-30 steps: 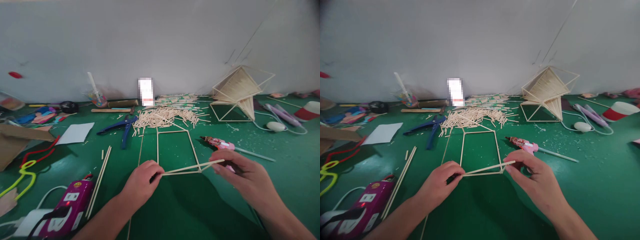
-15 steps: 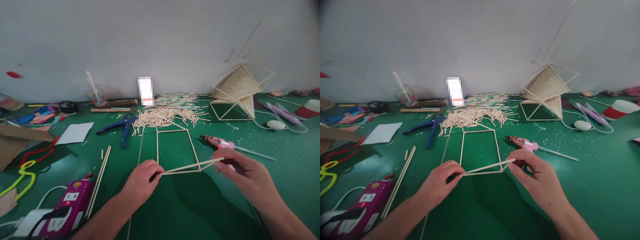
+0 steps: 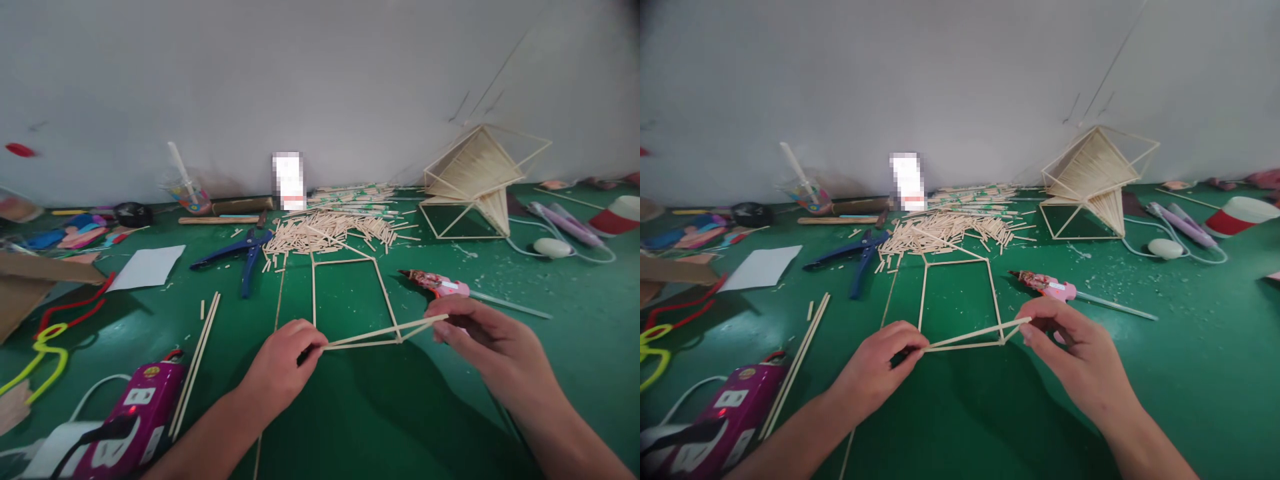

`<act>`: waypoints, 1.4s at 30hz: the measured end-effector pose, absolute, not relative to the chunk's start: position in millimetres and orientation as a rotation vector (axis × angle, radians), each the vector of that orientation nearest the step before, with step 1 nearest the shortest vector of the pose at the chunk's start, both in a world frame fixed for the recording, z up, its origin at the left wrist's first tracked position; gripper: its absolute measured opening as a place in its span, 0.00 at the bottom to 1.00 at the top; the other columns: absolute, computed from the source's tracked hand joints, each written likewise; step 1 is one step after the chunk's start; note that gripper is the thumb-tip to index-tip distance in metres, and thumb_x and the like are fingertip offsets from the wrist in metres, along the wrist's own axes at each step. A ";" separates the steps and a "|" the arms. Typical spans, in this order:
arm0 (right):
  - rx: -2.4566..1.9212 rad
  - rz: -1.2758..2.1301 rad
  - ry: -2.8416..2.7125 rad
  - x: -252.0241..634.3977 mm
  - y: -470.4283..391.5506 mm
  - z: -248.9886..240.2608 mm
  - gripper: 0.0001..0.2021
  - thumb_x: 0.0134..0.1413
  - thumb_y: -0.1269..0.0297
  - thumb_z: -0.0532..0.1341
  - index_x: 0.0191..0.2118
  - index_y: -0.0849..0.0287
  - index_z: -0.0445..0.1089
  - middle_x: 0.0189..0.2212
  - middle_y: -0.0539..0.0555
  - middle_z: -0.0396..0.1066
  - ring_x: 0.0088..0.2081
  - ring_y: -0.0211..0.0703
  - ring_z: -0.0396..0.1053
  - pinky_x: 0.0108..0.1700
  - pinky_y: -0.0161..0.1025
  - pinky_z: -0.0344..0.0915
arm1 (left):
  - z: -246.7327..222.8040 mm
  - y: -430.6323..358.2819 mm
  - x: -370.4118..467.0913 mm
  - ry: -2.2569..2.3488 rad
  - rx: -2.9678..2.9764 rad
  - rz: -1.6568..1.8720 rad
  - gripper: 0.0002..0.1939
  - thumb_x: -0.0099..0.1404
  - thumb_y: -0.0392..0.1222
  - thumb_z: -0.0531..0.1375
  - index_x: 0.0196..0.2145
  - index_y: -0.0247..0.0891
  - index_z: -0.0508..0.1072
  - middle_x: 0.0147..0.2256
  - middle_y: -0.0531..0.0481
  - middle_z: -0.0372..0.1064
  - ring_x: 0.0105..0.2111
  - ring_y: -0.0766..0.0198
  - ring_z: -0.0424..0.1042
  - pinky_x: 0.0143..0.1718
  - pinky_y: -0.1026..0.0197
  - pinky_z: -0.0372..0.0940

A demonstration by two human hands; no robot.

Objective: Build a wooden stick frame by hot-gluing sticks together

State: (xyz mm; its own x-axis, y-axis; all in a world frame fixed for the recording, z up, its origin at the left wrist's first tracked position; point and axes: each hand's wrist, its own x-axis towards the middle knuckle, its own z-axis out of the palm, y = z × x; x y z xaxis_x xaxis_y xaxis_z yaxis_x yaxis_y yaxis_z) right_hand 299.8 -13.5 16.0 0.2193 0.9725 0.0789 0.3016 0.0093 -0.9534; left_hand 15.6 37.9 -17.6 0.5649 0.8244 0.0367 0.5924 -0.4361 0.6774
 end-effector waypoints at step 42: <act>-1.479 0.786 -1.350 292.2 -14.9 17.2 0.07 0.51 0.57 0.64 0.36 0.52 0.73 0.31 0.50 0.72 0.28 0.38 0.67 0.33 0.35 0.66 | -1.7 25.7 25.8 1.144 1.205 0.833 0.04 0.52 0.35 0.60 0.26 0.36 0.67 0.19 0.59 0.60 0.18 0.73 0.60 0.21 0.68 0.58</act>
